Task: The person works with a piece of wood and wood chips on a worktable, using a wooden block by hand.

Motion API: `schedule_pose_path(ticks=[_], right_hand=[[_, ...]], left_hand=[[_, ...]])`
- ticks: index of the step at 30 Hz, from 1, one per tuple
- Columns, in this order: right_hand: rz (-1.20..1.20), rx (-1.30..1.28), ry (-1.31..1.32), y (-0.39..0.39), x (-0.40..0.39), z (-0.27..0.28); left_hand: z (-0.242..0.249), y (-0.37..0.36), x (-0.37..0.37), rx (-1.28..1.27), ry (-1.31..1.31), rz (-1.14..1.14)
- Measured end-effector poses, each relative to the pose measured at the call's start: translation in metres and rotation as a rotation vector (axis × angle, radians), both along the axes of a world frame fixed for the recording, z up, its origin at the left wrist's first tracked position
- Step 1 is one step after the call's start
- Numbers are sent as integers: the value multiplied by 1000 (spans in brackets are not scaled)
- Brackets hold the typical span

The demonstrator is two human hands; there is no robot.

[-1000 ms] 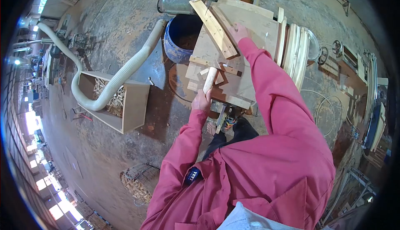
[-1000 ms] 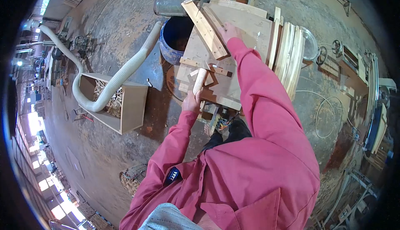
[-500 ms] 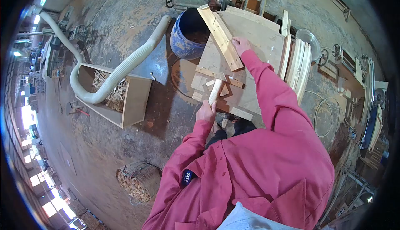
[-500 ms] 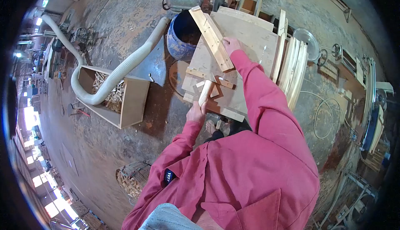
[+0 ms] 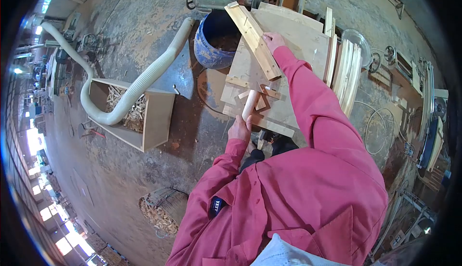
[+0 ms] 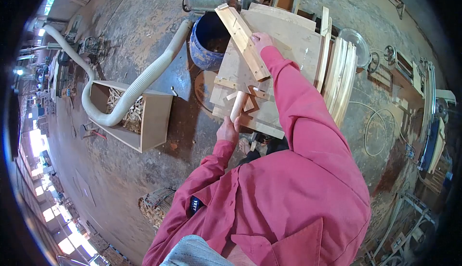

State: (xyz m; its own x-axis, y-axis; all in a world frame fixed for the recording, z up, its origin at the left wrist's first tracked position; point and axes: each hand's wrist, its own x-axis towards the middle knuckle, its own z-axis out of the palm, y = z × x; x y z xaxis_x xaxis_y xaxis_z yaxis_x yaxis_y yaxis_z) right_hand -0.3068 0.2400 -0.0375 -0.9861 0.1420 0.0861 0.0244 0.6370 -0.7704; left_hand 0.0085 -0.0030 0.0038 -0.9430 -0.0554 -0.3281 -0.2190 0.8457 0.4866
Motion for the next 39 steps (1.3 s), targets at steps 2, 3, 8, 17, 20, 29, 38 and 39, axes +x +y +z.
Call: schedule_pose_path(ticks=[2, 3, 8, 17, 20, 29, 38, 39], right_hand=[[7, -10, 4, 10, -17, -5], [19, -53, 39, 14, -25, -8], [20, -66, -12, 32, -55, 8], [-48, 76, -158, 68, -78, 8], [-170, -52, -40, 61, -59, -1], [-92, 59, 39, 14, 45, 20], [-27, 52, 27, -25, 6, 0], [-18, 7, 31, -26, 1, -1]], left_hand=[[3, 8, -13, 11, 10, 2], [3, 12, -20, 10, 9, 3], [3, 33, -55, -2, 20, 0], [3, 43, -72, -11, 86, 1], [2, 36, -59, 3, 154, -13], [-2, 2, -6, 25, 32, -3], [2, -17, 25, 31, 62, -2], [4, -16, 26, 33, 64, 0]])
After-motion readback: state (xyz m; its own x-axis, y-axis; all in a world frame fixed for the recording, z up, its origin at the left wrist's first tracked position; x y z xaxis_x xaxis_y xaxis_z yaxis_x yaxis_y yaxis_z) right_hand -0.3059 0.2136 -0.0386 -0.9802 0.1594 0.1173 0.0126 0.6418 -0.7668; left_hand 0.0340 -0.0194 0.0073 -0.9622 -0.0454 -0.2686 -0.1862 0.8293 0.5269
